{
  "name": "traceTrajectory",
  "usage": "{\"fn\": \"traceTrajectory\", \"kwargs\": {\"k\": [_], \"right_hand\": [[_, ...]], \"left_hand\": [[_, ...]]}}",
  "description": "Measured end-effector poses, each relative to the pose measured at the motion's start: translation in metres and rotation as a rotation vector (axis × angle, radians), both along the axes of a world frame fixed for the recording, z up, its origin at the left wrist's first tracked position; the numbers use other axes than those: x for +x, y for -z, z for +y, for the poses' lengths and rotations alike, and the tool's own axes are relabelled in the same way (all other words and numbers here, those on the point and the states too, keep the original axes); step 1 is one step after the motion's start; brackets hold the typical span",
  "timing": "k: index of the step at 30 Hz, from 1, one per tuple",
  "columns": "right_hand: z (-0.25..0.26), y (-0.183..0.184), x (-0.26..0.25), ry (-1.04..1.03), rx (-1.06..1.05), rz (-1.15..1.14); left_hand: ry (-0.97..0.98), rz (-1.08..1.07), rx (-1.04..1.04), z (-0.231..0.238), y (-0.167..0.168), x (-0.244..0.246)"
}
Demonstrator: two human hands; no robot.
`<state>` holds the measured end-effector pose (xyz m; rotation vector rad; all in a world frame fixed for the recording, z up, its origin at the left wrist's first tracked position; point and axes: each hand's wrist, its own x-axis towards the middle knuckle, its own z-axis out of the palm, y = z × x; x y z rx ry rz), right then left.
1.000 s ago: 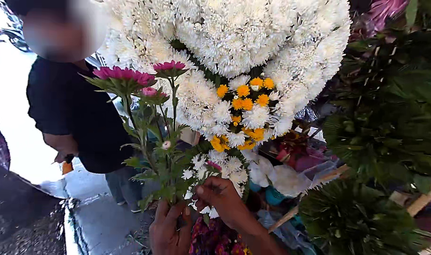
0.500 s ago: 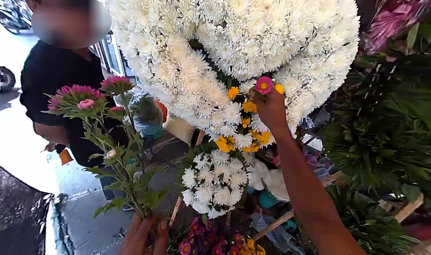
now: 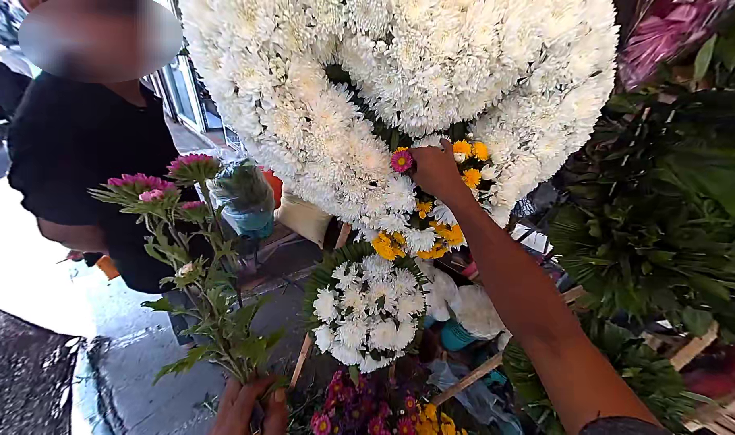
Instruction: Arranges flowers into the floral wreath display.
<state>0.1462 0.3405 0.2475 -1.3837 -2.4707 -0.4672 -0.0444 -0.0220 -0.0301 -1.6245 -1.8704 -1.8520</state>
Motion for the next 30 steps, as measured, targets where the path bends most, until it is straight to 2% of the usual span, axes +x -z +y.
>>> {"fn": "traceTrajectory", "kwargs": {"k": [13,19,24,30], "right_hand": [[0.003,0.003,-0.011,0.153,-0.015,-0.119],[0.002,0.001,-0.013,0.151,-0.024,-0.154],[-0.007,-0.006,-0.009,0.069,-0.024,-0.067],[0.005,0.013,-0.003,0.081,0.026,-0.092]], "left_hand": [[0.022,-0.045,-0.019,-0.002,-0.001,-0.004],[-0.007,-0.073,0.007,-0.013,0.003,-0.010],[-0.028,-0.074,0.003,-0.015,0.009,-0.011],[-0.017,-0.077,-0.030,-0.010,0.011,-0.006]]}}
